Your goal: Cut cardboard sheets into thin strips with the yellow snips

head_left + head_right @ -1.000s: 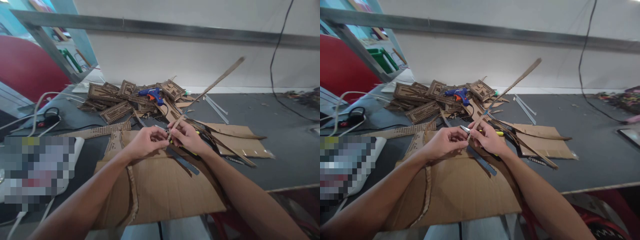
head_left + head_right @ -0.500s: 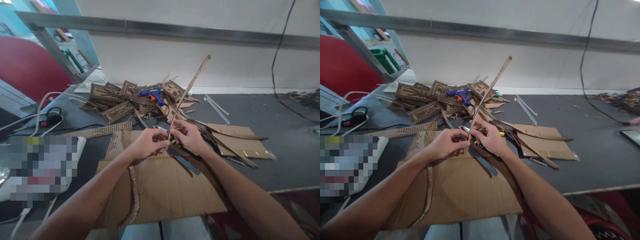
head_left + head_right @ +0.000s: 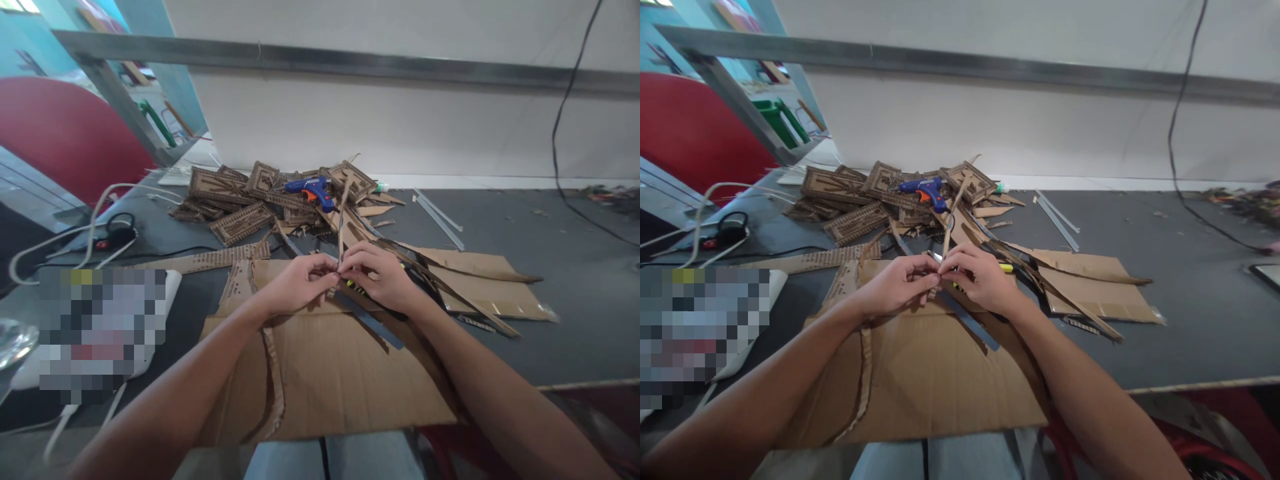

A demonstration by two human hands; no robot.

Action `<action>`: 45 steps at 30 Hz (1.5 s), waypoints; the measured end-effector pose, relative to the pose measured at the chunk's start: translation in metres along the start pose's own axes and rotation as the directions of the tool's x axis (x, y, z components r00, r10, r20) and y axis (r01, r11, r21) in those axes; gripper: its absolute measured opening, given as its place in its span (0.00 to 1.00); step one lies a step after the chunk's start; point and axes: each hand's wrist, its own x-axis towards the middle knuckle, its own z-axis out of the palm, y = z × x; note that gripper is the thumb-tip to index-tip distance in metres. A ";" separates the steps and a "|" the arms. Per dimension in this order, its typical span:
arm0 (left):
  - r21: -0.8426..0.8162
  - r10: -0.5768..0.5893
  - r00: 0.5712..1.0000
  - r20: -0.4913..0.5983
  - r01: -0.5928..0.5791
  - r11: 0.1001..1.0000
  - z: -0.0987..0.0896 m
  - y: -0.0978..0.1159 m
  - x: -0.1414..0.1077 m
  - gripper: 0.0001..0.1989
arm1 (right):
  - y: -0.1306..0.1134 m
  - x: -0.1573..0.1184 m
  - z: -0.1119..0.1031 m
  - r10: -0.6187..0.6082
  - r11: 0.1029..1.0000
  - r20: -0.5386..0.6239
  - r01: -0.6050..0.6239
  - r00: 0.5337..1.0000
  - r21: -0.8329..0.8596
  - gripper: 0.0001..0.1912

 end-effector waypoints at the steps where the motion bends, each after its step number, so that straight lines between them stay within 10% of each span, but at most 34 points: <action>1: 0.030 0.025 1.000 -0.010 -0.024 0.999 -0.001 0.000 0.000 0.11 | 0.001 0.000 0.000 -0.010 1.000 -0.007 0.010 1.000 -0.013 0.04; 17: 0.501 0.487 0.865 -0.123 -0.369 0.783 -0.005 -0.002 -0.001 0.10 | -0.014 -0.003 0.007 -0.180 0.963 -0.217 0.127 0.959 -0.239 0.06; 24: 0.507 0.544 0.831 -0.116 -0.421 0.752 -0.003 -0.001 -0.002 0.10 | -0.022 -0.009 0.017 -0.299 0.929 -0.248 0.223 0.921 -0.294 0.13; 31: 0.530 0.583 0.805 -0.109 -0.449 0.719 -0.003 0.003 -0.004 0.09 | -0.021 -0.013 0.017 -0.057 0.997 -0.212 0.044 0.976 -0.066 0.12; 45: 0.578 0.633 0.772 -0.059 -0.490 0.652 -0.007 0.001 -0.006 0.09 | -0.032 -0.010 0.012 -0.083 0.992 -0.079 0.075 0.993 -0.101 0.08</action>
